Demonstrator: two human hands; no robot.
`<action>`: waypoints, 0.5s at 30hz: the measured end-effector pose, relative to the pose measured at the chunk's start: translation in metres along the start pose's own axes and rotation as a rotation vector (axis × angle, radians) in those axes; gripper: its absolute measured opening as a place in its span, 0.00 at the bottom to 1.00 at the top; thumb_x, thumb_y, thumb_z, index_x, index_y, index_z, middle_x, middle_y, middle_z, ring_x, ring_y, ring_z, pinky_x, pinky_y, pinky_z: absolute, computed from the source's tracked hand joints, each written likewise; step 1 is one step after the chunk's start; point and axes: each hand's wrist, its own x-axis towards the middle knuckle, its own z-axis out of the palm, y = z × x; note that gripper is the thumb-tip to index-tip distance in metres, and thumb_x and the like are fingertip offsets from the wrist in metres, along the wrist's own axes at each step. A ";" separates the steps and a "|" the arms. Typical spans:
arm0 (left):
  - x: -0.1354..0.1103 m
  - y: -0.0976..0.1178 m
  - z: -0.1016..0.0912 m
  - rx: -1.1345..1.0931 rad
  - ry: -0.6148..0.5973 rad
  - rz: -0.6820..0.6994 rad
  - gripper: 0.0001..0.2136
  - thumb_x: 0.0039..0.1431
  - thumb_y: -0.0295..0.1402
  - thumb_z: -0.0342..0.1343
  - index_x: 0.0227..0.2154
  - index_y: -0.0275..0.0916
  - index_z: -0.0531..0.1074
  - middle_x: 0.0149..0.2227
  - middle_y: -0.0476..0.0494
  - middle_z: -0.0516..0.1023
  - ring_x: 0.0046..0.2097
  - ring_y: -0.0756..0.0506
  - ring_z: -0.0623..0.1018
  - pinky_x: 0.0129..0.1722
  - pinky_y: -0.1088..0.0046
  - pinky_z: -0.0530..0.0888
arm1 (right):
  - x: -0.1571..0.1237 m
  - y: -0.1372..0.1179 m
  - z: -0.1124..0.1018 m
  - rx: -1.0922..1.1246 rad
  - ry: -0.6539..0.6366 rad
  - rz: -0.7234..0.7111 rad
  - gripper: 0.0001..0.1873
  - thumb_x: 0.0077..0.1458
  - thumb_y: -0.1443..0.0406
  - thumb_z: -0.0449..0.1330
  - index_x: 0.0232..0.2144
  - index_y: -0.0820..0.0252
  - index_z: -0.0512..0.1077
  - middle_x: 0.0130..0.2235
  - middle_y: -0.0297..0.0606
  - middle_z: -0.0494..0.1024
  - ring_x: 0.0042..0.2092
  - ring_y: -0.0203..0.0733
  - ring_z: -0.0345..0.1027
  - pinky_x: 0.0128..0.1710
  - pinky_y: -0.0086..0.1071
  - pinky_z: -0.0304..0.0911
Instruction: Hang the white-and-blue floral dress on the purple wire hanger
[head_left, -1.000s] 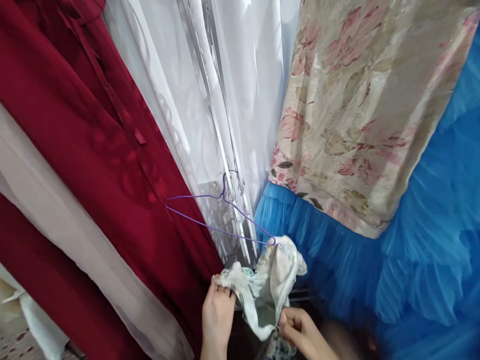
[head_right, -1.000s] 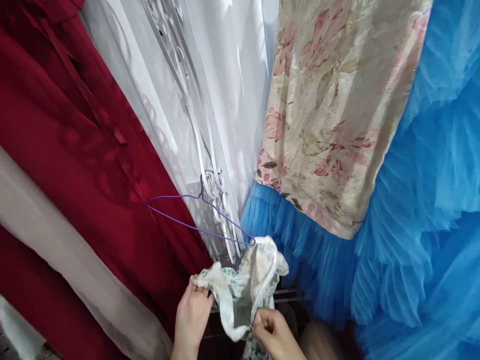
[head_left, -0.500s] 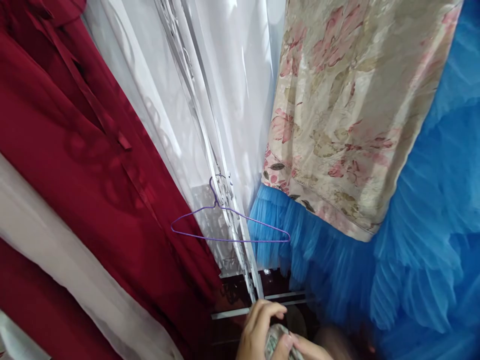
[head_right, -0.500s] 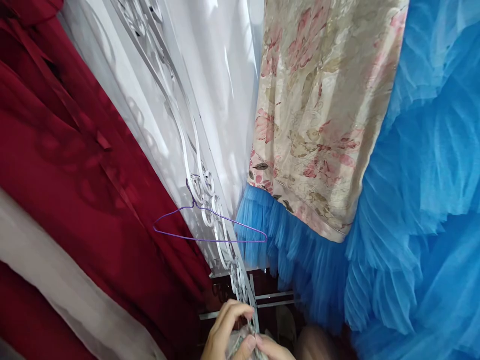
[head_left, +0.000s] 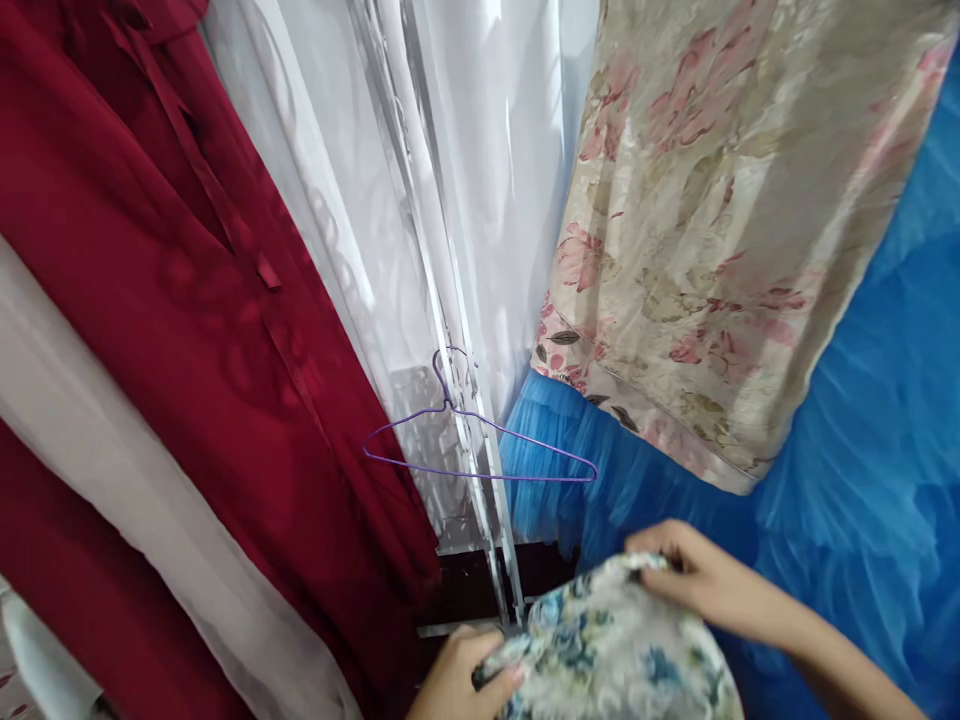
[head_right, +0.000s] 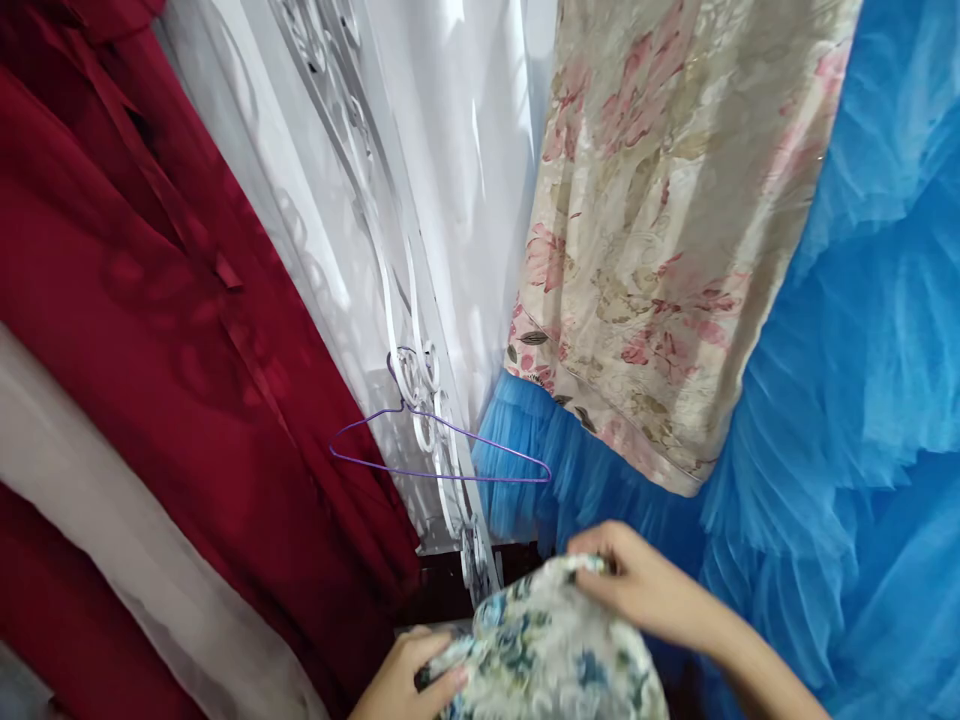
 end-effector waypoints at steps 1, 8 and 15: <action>0.002 0.004 -0.010 0.022 0.025 0.000 0.13 0.56 0.46 0.61 0.32 0.42 0.81 0.35 0.41 0.80 0.40 0.40 0.77 0.45 0.68 0.74 | 0.017 -0.006 -0.011 -0.001 -0.044 -0.046 0.11 0.48 0.60 0.64 0.19 0.60 0.75 0.24 0.38 0.74 0.28 0.42 0.65 0.27 0.32 0.58; 0.009 0.053 -0.047 -0.183 0.150 0.013 0.15 0.59 0.45 0.59 0.26 0.38 0.69 0.26 0.50 0.68 0.31 0.49 0.68 0.31 0.77 0.65 | 0.131 -0.056 -0.009 0.235 0.004 -0.235 0.10 0.47 0.61 0.61 0.19 0.61 0.73 0.25 0.35 0.73 0.29 0.39 0.65 0.31 0.30 0.60; 0.006 0.049 -0.114 -0.371 0.278 0.012 0.15 0.58 0.44 0.61 0.28 0.39 0.63 0.25 0.53 0.64 0.29 0.51 0.65 0.29 0.77 0.62 | 0.142 -0.061 0.047 0.570 -0.442 0.016 0.12 0.50 0.61 0.69 0.36 0.59 0.74 0.29 0.32 0.76 0.28 0.36 0.69 0.28 0.26 0.62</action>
